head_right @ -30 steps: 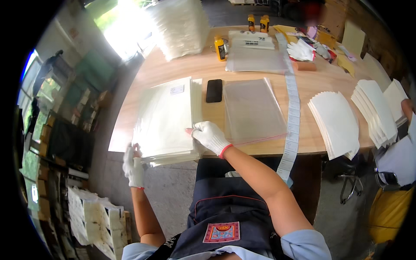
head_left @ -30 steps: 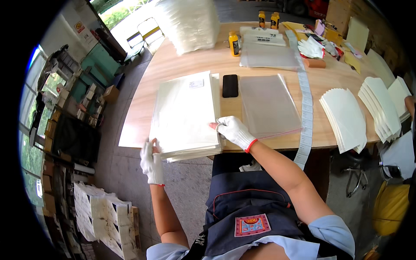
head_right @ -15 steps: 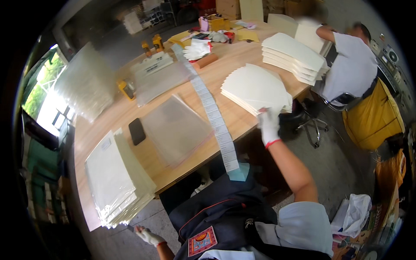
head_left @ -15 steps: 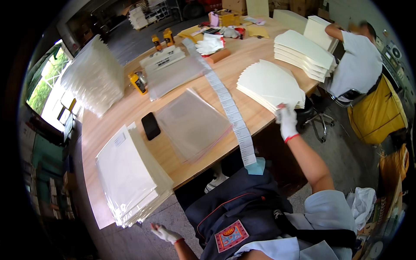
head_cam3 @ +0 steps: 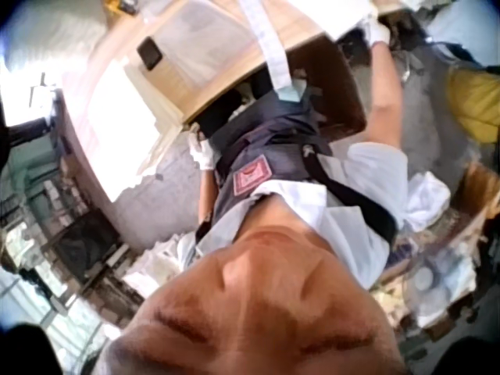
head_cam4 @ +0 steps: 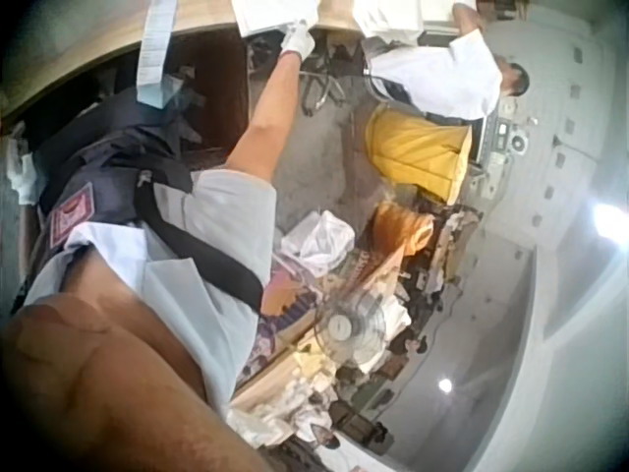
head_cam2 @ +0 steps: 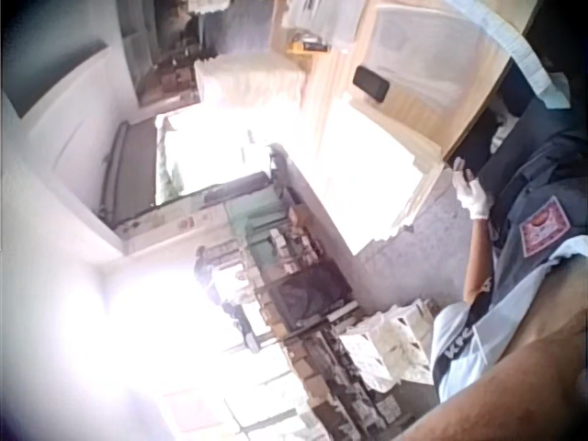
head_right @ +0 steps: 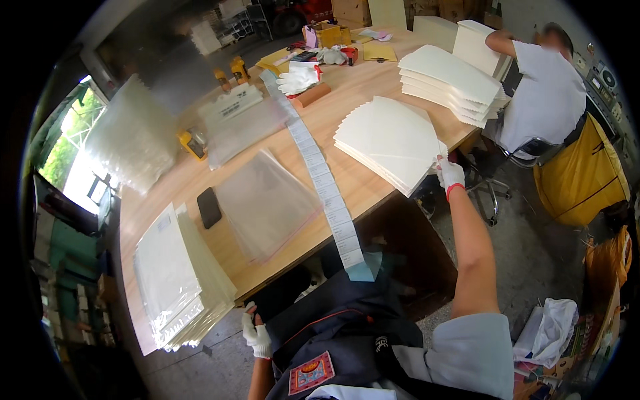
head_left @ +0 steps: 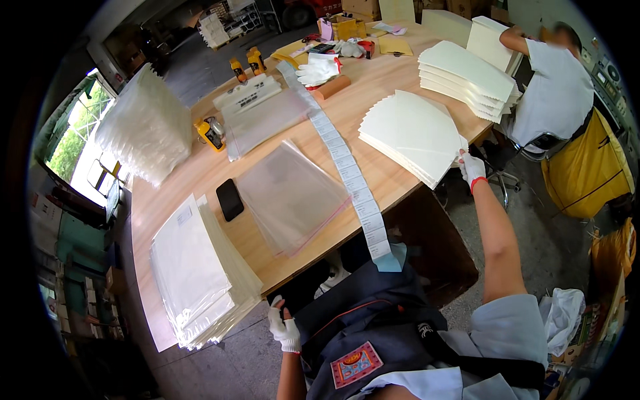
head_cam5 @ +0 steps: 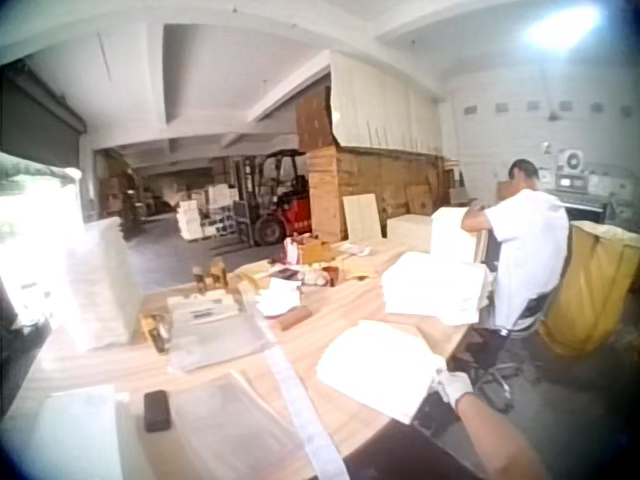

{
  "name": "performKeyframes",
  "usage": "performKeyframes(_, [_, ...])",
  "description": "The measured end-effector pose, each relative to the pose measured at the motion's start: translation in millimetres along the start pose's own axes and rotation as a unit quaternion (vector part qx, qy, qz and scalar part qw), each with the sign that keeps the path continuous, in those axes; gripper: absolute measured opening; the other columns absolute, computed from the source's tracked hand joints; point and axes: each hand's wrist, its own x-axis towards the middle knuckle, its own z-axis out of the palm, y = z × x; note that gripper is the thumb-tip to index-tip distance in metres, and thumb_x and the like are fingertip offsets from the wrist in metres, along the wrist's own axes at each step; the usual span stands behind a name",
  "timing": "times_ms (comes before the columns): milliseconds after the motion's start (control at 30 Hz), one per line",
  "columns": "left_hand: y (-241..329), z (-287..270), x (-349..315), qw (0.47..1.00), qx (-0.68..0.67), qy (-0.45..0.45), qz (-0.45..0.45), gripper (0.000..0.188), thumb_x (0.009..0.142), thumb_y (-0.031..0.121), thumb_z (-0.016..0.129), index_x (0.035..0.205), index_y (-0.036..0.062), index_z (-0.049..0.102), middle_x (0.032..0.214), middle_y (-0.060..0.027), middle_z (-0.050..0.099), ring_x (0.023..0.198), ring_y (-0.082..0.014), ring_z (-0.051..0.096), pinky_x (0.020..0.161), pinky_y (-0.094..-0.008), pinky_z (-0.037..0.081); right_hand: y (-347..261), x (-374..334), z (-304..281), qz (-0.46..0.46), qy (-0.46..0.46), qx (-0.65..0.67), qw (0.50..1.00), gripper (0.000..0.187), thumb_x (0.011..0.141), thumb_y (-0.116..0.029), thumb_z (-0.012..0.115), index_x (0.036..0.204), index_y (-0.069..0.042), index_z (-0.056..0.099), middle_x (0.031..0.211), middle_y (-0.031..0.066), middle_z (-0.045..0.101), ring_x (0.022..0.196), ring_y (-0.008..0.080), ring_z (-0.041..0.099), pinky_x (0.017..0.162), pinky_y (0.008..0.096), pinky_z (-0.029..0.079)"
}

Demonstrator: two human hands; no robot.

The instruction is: The person repeatedly picks up white rectangular sheets of paper and inserts them into clear plastic sleeves. They smooth the paper inside the sleeve and place the packaged item onto a growing stack on the table.

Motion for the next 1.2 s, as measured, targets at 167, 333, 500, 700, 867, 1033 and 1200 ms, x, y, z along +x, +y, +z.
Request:
performKeyframes(167, [25.0, 12.1, 8.4, 0.998, 0.004, -0.051, 0.025, 0.021, 0.08, -0.002, 0.051, 0.099, 0.0014, 0.059, 0.107, -0.0153, 0.059, 0.101, -0.0285, 0.056, 0.089, -0.0345, 0.042, 5.6, 2.8, -0.7, -0.069, 0.018, 0.12, 0.99, 0.019, 0.081, -0.022, 0.06, 0.069, -0.009, 0.052, 0.054, -0.0034, 0.045, 0.038, 0.006, 0.036, 0.033, 0.0222, 0.023])
performKeyframes(333, [42.8, 13.2, 21.5, 0.993, 0.02, -0.069, 0.09, 0.02, 0.08, 0.002, 0.054, 0.098, 0.0023, 0.06, 0.105, -0.0152, 0.059, 0.098, -0.0299, 0.056, 0.086, -0.0347, 0.043, -6.0, -27.7, 19.3, -0.091, 0.175, 0.277, 0.94, 0.011, 0.083, -0.013, 0.052, 0.091, -0.005, 0.05, 0.07, 0.0022, 0.052, 0.05, 0.0094, 0.048, 0.037, 0.0207, 0.035])
performKeyframes(500, [58.4, 36.6, 78.5, 0.969, 0.152, -0.106, 0.166, 0.025, 0.077, 0.012, 0.06, 0.101, 0.0078, 0.059, 0.103, -0.012, 0.059, 0.099, -0.0314, 0.054, 0.083, -0.038, 0.045, 18.8, -25.1, 15.9, -0.103, 0.013, 0.261, 0.96, 0.011, 0.085, -0.013, 0.052, 0.094, -0.006, 0.051, 0.075, 0.0065, 0.057, 0.054, 0.0154, 0.057, 0.041, 0.0229, 0.045])
performKeyframes(700, [80.7, 77.2, 146.2, 0.937, 0.279, -0.154, 0.145, 0.017, 0.072, 0.015, 0.063, 0.087, 0.0125, 0.055, 0.091, -0.0072, 0.057, 0.091, -0.0265, 0.055, 0.073, -0.0394, 0.048, 8.4, -77.9, 7.0, -0.095, -0.124, 0.271, 0.95, 0.014, 0.084, -0.012, 0.059, 0.096, -0.006, 0.053, 0.076, 0.0062, 0.06, 0.05, 0.0134, 0.051, 0.039, 0.0207, 0.038])
performKeyframes(867, [65.4, 83.8, 169.7, 0.901, 0.367, -0.204, 0.107, 0.021, 0.069, 0.014, 0.063, 0.089, 0.0152, 0.055, 0.095, -0.0041, 0.056, 0.093, -0.0233, 0.055, 0.07, -0.0405, 0.05, 11.0, -161.4, 5.1, 0.053, -0.323, 0.143, 0.934, 0.035, 0.076, -0.021, 0.06, 0.106, -0.004, 0.056, 0.097, 0.008, 0.062, 0.084, 0.0179, 0.062, 0.073, 0.032, 0.052])
performKeyframes(1033, [59.8, 79.1, 172.7, 0.929, 0.309, -0.172, 0.111, 0.023, 0.068, 0.013, 0.061, 0.09, 0.0189, 0.056, 0.094, -0.0017, 0.056, 0.094, -0.0242, 0.054, 0.069, -0.0395, 0.05, 50.1, -187.1, 11.6, 0.172, -0.474, 0.046, 0.862, 0.031, 0.076, -0.024, 0.06, 0.095, 0.0, 0.058, 0.063, 0.0007, 0.058, 0.045, 0.0072, 0.051, 0.042, 0.0198, 0.042])
performKeyframes(1200, [60.2, 67.1, 164.9, 0.949, 0.275, -0.105, 0.118, 0.018, 0.07, 0.01, 0.057, 0.085, 0.0196, 0.059, 0.094, -0.0011, 0.058, 0.088, -0.0245, 0.057, 0.065, -0.0377, 0.049, 95.3, -192.8, 25.5, 0.221, -0.35, 0.183, 0.892, 0.027, 0.084, -0.016, 0.053, 0.106, -0.001, 0.052, 0.094, 0.0097, 0.062, 0.071, 0.0159, 0.061, 0.058, 0.0256, 0.05])
